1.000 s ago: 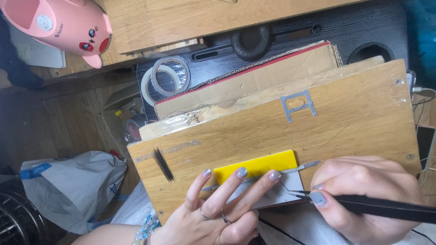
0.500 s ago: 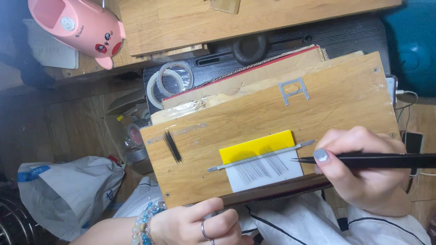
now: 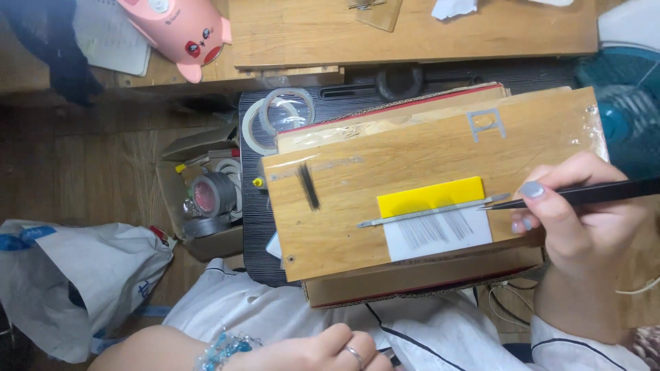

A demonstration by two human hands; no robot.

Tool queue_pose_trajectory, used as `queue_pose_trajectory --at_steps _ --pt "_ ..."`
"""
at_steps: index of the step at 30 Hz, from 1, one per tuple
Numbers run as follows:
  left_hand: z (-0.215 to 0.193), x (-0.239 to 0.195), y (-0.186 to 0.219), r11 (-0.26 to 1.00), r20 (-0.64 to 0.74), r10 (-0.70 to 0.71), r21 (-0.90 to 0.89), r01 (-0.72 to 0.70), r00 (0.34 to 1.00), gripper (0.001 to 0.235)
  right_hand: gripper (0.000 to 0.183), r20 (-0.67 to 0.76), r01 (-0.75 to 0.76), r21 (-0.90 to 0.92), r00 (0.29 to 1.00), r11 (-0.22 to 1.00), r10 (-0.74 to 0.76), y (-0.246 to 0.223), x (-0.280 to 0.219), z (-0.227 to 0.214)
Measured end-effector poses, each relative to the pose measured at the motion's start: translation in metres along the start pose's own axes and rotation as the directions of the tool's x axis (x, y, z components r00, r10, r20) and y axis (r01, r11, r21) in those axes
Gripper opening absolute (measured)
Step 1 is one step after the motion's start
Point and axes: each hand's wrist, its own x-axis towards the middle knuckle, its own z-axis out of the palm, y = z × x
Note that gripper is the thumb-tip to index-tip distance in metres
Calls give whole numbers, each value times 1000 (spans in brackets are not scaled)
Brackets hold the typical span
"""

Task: A person meticulously arranges fine black fibers on a yellow adhesive strip using tweezers and marks the wooden board with a pen, likely for eyelash extension production.

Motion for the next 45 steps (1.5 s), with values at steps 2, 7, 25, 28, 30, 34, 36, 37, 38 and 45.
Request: queue_pose_trajectory --at_steps 2,7,25,28,30,34,36,37,38,45 --pt "9 -2 8 999 -18 -44 0 44 999 26 19 15 -4 -5 1000 1000 5 -1 -1 1" --pt "40 -10 23 1000 -93 2 -9 -3 996 17 14 69 91 -122 994 988 -83 -10 -11 12" --pt "55 -11 24 866 -284 60 491 92 957 15 13 688 684 -334 647 649 -328 -81 24 121" --pt "52 -12 25 918 -294 39 387 82 955 16 14 681 718 -352 637 601 -361 -75 22 119" --pt "54 -11 26 914 -285 45 398 76 957 16 14 688 731 -368 630 575 -361 -74 21 119" --pt "60 -8 27 904 -306 41 416 95 951 15 13 702 763 -363 601 535 -381 -77 20 122" --pt "59 -8 26 884 -298 49 458 98 953 16 13 704 767 -366 598 526 -382 -78 19 123" --pt "58 -9 25 861 -291 58 499 100 955 16 14 706 772 -369 595 517 -384 -78 19 123" --pt "59 -8 25 861 -291 58 499 100 955 16 14 706 772 -370 595 517 -383 -78 18 124" --pt "64 -7 26 844 -294 68 527 102 954 17 15 737 808 -255 518 531 -434 -90 17 134"
